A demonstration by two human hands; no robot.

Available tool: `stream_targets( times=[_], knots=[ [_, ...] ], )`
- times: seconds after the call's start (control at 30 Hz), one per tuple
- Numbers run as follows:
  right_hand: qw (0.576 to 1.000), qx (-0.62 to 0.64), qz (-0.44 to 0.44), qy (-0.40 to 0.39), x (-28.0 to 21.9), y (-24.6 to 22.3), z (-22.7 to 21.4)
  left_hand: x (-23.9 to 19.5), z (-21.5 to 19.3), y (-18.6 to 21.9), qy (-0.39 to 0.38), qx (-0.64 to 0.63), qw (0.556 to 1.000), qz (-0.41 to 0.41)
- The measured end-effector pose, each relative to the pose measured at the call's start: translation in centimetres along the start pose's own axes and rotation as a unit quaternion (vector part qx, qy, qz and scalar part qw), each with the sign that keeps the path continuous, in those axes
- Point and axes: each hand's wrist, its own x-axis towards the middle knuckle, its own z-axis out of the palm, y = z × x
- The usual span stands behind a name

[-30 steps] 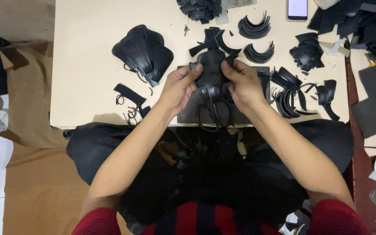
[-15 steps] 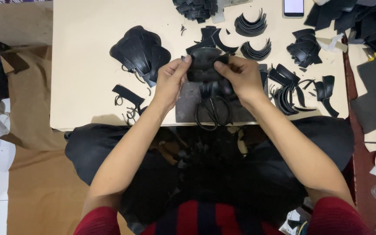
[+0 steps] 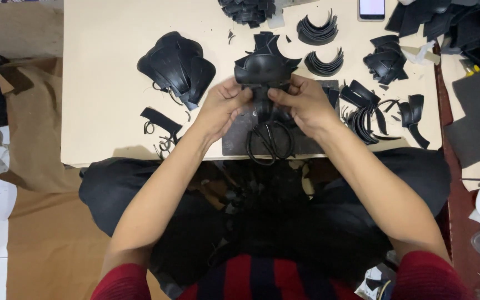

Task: The person sits cross-legged on the floor and assembles small black leather pieces by hand. They repeatedly pick up curved leather strips, fold them, and attach them to a central leather component, stacking the finished units on the table.

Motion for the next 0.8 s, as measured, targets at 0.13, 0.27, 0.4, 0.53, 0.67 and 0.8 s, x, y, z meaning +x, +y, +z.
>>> stream_targets(
  times=[0.13,0.27,0.4,0.53,0.67,0.8],
  knots=[
    [0.999,0.036,0.033,-0.02,0.2,-0.2,-0.6,1.5,-2.8,-2.6,0.011,-0.052,0.998,-0.025],
    [0.999,0.028,-0.005,0.031,1.3,1.8,-2.2,2.2,-4.6,-3.9,0.017,-0.055,0.998,-0.017],
    [0.996,-0.05,-0.057,0.052,1.1,2.1,-2.7,0.1,-0.9,-1.8,0.01,-0.07,0.997,-0.027],
    [0.994,-0.068,-0.055,0.072,-0.9,0.6,-0.8,0.4,-1.2,-3.3,-0.006,-0.047,0.999,-0.02],
    [0.991,-0.118,-0.058,0.01,-1.2,1.2,-2.0,-0.6,0.8,-1.5,0.035,0.019,0.999,-0.022],
    [0.983,-0.171,-0.063,-0.017,-1.9,0.8,-3.5,1.5,-2.8,-6.7,0.034,0.016,0.998,-0.055]
  ],
)
